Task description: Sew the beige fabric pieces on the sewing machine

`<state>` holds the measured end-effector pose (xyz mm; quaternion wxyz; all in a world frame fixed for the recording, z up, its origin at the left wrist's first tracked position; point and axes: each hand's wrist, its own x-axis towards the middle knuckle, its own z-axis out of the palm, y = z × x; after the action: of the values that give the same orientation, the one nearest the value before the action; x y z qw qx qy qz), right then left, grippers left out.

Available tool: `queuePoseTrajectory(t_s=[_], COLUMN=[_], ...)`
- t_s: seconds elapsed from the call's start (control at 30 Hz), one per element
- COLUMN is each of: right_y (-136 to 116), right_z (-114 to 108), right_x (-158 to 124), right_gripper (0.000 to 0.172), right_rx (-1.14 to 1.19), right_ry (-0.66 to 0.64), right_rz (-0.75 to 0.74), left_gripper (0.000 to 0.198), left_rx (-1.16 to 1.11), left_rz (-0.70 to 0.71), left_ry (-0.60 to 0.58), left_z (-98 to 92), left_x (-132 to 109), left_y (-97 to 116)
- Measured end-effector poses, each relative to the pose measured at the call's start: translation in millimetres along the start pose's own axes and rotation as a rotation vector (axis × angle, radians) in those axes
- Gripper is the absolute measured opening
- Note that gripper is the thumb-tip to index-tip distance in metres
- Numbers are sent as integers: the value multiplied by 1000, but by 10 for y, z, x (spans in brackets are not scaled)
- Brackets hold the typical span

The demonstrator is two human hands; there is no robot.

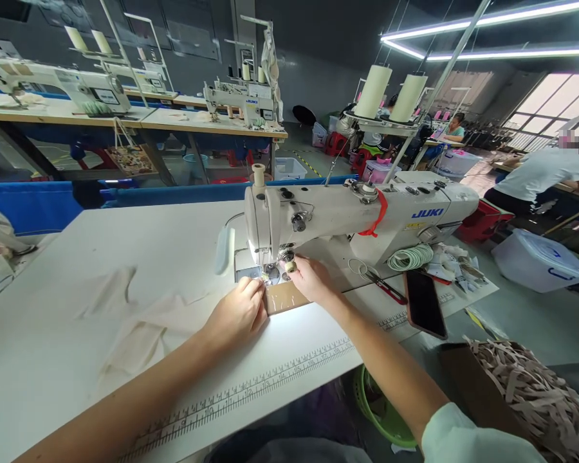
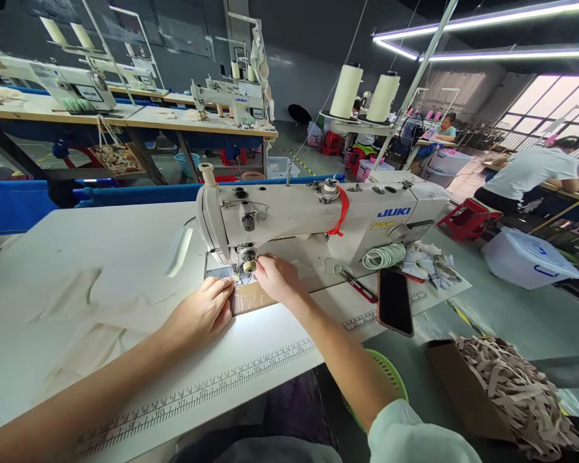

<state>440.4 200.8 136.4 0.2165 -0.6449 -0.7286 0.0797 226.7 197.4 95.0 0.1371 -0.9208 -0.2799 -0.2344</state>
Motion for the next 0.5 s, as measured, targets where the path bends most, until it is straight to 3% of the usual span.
queuePoseTrajectory(t_s=[0.27, 0.5], right_y=[-24, -87], right_z=[34, 22], right_x=[-202, -105], right_gripper=[25, 26], right_rx=[53, -29], right_ry=[47, 4], right_rz=[-1, 53], left_gripper=[29, 34], left_rx=[-4, -29], left_rz=[38, 20], left_ry=[88, 97], left_z=[31, 55], left_x=[12, 71], left_y=[-75, -122])
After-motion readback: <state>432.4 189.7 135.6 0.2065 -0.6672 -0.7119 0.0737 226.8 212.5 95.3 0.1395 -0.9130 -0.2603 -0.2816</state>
